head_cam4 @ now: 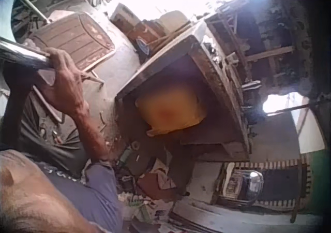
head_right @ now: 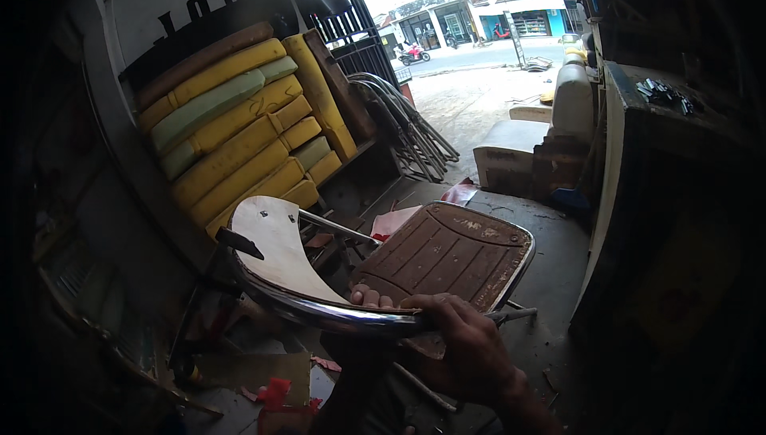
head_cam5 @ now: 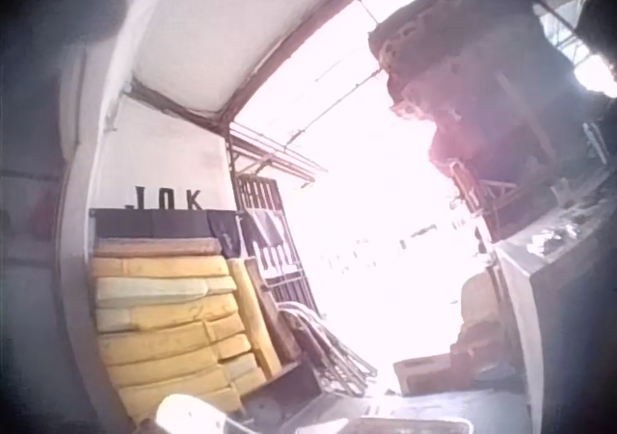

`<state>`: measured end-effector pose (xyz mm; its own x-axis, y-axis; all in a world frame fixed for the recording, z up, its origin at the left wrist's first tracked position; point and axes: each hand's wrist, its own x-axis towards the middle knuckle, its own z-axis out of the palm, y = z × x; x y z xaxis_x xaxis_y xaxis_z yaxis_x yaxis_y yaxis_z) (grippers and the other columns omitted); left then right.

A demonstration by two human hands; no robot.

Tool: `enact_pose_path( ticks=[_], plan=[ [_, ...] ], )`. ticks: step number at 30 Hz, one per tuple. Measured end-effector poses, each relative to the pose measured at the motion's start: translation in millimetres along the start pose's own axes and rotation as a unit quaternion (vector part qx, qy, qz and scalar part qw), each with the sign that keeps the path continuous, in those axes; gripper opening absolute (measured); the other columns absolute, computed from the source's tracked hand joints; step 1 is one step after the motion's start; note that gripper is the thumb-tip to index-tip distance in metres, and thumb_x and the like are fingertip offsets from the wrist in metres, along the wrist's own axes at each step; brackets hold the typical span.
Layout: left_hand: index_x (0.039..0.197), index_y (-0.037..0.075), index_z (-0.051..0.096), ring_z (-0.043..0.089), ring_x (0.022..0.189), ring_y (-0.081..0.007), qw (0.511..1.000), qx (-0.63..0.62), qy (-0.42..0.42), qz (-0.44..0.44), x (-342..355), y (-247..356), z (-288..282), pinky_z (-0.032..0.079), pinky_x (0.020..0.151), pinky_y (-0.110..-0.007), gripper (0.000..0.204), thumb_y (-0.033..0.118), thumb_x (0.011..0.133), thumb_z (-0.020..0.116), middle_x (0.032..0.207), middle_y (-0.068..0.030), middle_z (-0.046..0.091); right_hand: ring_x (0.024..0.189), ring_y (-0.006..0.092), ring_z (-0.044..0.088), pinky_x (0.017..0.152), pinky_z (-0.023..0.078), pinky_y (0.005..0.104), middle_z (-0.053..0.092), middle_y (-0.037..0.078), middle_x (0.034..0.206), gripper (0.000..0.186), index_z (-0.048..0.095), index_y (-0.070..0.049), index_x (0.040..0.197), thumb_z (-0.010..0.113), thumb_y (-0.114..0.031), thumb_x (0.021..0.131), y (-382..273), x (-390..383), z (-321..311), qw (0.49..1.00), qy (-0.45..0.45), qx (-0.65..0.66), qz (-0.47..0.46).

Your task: The person repairs a folding chair backrest by using a screwdriver to tighten screws into a wooden panel held in place by a clamp.

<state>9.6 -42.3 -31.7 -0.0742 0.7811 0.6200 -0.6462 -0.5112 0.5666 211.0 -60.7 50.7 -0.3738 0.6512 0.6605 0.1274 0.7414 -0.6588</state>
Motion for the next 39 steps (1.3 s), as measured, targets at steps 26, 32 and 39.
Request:
enact_pose_path(
  ticks=[26, 32, 39],
  plan=[
    [0.123, -0.003, 0.036, 0.059, 0.07, -0.0283, 0.913, -0.339, 0.097, -0.204, -16.4, 145.7, -35.0, 0.05, 0.064, -0.037, 0.032, 0.025, 0.107, 0.038, 0.08, -0.0117, 0.047, 0.055, 0.0247, 0.057, 0.047, 0.049, 0.0362, 0.053, 0.008, 0.076, 0.069, 0.048, -0.019, 0.149, 0.059, 0.001, 0.084, -21.6, -51.8, 135.2, 0.982, -0.103, 0.12, -0.105],
    [0.121, -0.003, 0.036, 0.063, 0.093, -0.0307, 0.944, -0.226, 0.073, -0.228, -14.7, 141.5, -51.4, 0.054, 0.082, -0.042, 0.031, 0.025, 0.107, 0.039, 0.097, -0.0165, 0.055, 0.055, 0.0262, 0.056, 0.049, 0.05, 0.0383, 0.054, 0.009, 0.075, 0.067, 0.049, -0.018, 0.147, 0.065, -0.002, 0.084, -17.4, -51.8, 135.3, 0.982, -0.095, 0.129, -0.095],
    [0.136, -0.005, 0.045, 0.048, 0.131, -0.0338, 0.941, 0.198, 0.251, 0.106, -21.5, 213.7, -42.4, 0.039, 0.11, -0.046, 0.062, 0.048, 0.106, 0.037, 0.137, -0.0259, 0.05, 0.079, 0.0293, 0.071, 0.069, 0.058, 0.0372, 0.07, 0.015, 0.095, 0.061, 0.059, -0.008, 0.136, 0.076, -0.003, 0.078, 1.6, -46.0, 125.7, 0.97, -0.161, 0.172, -0.06]
  ],
)
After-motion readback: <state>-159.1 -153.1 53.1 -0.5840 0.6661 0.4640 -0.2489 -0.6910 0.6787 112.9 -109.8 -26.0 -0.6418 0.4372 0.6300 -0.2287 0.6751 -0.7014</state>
